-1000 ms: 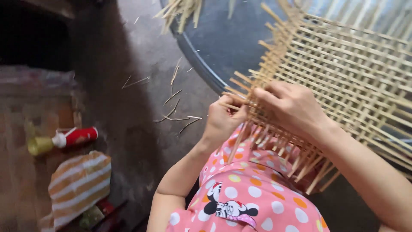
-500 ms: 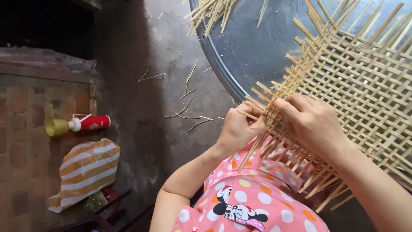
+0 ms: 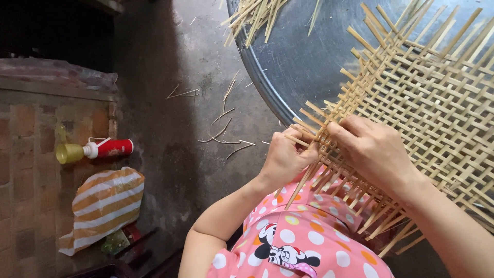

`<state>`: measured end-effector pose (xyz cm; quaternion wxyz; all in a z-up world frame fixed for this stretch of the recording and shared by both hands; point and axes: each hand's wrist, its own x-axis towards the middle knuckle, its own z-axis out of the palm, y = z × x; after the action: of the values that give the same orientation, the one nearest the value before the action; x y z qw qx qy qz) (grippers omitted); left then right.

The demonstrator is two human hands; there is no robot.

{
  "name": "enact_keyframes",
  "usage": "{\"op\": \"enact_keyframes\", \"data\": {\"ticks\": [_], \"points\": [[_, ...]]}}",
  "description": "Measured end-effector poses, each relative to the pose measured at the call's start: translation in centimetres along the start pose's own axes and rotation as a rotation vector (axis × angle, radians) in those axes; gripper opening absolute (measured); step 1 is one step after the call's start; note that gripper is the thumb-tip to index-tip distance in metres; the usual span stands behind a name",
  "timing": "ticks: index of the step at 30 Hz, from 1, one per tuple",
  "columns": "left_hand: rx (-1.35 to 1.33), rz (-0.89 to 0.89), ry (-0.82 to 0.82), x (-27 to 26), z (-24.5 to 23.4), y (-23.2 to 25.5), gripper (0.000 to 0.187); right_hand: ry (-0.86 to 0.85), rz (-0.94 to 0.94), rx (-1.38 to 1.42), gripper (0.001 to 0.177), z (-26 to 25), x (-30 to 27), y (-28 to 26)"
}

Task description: Weaving thin wooden strips together to create a square mat on a metal table.

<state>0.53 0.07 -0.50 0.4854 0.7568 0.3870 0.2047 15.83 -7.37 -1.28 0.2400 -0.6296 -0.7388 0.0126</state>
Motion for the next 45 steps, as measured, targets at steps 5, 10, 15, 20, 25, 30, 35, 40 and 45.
{"op": "enact_keyframes", "data": {"ticks": [5,10,15,20,25,30,35,40,45], "points": [[0.027,0.039,-0.011,0.0,0.0,-0.1,0.007,-0.012,0.001,-0.019,0.019,0.1,-0.1,0.0],[0.042,0.049,0.010,0.0,0.0,0.1,0.006,-0.014,0.013,-0.012,0.026,0.1,0.0,0.0],[0.077,0.062,0.014,0.0,0.1,-0.1,0.007,-0.010,0.007,-0.027,0.021,0.1,0.0,-0.1],[0.099,0.054,0.019,0.1,0.1,0.1,0.007,-0.022,0.005,-0.013,0.022,0.0,0.0,-0.1],[0.052,0.057,0.029,0.2,0.2,0.1,0.007,-0.012,0.002,0.034,0.024,0.1,-0.2,0.1],[-0.174,0.044,-0.027,0.3,0.2,-1.5,0.005,0.090,0.132,0.202,0.028,1.9,-1.8,1.4],[-0.299,0.013,-0.121,0.1,-0.1,-1.5,0.013,0.206,0.189,0.360,0.029,0.8,-1.1,1.2],[-0.349,-0.080,-0.067,0.0,-0.4,1.5,0.017,0.287,0.125,0.362,0.028,0.7,-1.0,0.9],[-0.380,-0.112,-0.046,-0.2,-0.2,1.7,0.020,0.317,0.017,0.280,0.021,0.3,-0.9,0.6]]}}
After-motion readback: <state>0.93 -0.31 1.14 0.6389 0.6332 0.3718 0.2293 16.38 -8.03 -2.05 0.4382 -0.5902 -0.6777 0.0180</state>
